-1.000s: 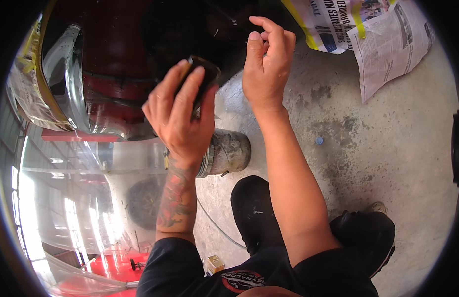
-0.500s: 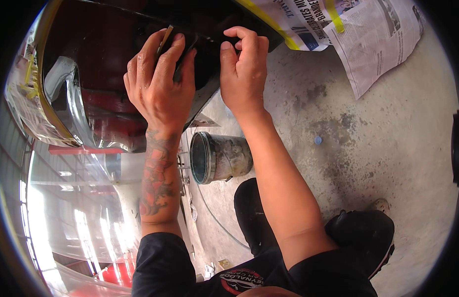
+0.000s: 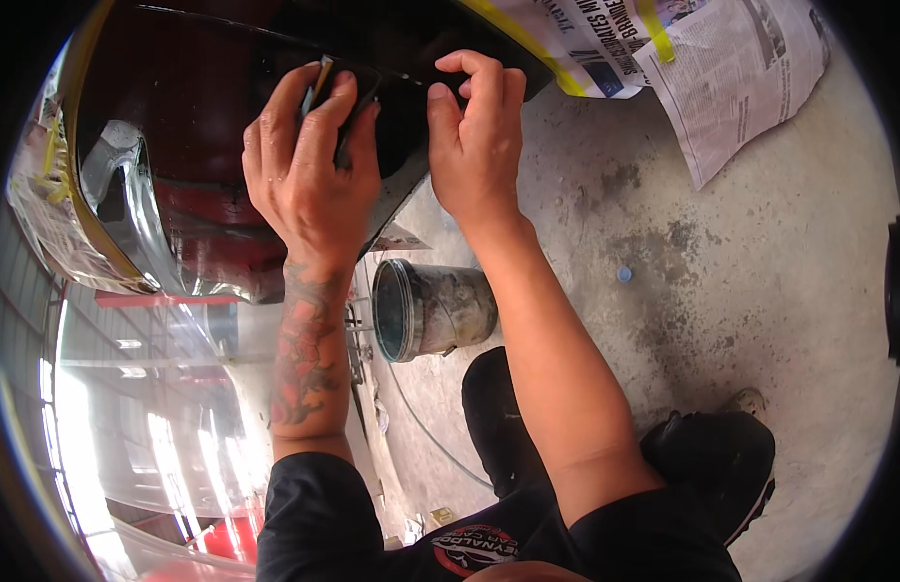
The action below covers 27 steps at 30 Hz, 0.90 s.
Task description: Using a sanding block and sandpaper to smooth the surface of a car body panel.
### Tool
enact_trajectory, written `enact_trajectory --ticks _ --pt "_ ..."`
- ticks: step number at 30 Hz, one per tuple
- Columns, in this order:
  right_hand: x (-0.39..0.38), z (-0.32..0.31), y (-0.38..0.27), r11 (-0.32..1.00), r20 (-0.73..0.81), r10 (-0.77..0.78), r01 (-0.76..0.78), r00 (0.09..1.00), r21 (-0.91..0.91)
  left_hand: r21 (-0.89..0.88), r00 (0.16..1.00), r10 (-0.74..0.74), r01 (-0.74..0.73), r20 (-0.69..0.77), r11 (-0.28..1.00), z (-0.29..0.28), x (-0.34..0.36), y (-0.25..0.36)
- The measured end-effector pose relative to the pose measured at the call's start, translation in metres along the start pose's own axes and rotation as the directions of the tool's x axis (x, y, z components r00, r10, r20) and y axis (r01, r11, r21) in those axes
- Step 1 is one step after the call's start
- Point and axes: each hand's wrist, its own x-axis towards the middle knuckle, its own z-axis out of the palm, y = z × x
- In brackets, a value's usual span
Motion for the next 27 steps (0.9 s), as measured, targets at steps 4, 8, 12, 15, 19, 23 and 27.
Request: enact_trajectory --ticks 4,8,12,15,19,23,27 --pt "0.0000 0.0009 0.0005 1.000 -0.007 -0.023 0.023 1.000 -0.005 -0.011 0.999 0.004 -0.004 -0.052 1.000 -0.0031 0.0054 -0.0056" --pt "0.0009 -0.0003 0.0022 1.000 0.003 -0.021 0.021 1.000 -0.020 -0.031 1.000 -0.012 0.012 -0.015 0.999 0.0015 0.0014 0.0006" --pt "0.0004 0.0006 -0.0002 1.000 0.017 0.017 -0.017 1.000 0.010 -0.025 0.999 0.022 -0.022 -0.035 0.999 -0.0037 0.0064 -0.0047" --pt "-0.0002 0.0019 -0.0019 1.000 0.011 0.003 -0.003 1.000 0.009 -0.027 0.999 -0.009 0.008 -0.044 1.000 -0.0020 0.0043 -0.0030" --pt "-0.0013 0.0008 0.0015 1.000 0.002 -0.007 0.007 1.000 0.001 -0.027 1.000 0.006 -0.006 0.012 1.000 -0.0021 0.0026 -0.0011" --pt "0.0007 0.0023 0.0007 0.999 -0.002 -0.032 0.032 0.999 0.010 -0.011 0.999 -0.007 0.006 -0.043 1.000 -0.0039 0.0080 -0.0038" --pt "-0.0007 -0.0005 0.0003 1.000 0.018 0.008 -0.008 1.000 -0.003 0.008 0.999 0.015 -0.015 0.028 1.000 -0.0031 0.0052 0.0020"
